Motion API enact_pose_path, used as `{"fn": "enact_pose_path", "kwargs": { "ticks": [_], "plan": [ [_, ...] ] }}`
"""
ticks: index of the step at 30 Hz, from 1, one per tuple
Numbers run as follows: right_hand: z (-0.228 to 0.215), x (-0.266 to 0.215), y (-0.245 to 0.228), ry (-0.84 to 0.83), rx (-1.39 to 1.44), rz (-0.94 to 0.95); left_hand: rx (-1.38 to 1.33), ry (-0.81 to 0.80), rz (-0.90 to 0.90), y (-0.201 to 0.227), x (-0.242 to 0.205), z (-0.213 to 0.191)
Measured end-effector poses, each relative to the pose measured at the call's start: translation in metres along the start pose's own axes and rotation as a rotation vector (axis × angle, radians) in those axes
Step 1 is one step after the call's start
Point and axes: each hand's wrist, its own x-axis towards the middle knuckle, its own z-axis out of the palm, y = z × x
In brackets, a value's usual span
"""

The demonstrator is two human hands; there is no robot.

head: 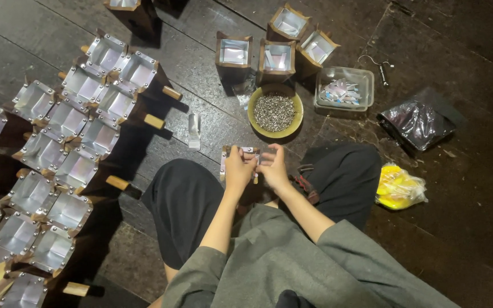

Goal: Assembling small wooden frames by hammering metal hardware into the corners.

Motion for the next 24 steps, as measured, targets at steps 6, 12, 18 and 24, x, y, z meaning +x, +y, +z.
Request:
{"fn": "enact_pose_path", "kwargs": {
  "ticks": [6,12,18,24],
  "plan": [
    [0.017,-0.045,-0.01,0.206,-0.376,-0.477,0.032,0.029,0.019,0.001,0.005,0.002],
    [0.004,-0.045,-0.014,0.171,-0.381,-0.531,-0.018,-0.024,0.014,-0.031,0.013,-0.004],
    [-0.002,-0.05,-0.018,0.114,-0.513,-0.483,-0.085,0.098,0.143,-0.021,0.0,-0.011],
    [-0.003,-0.048,-0.012,0.122,-0.59,-0.41,-0.051,0.078,0.433,-0.015,0.002,-0.008]
  ]
}}
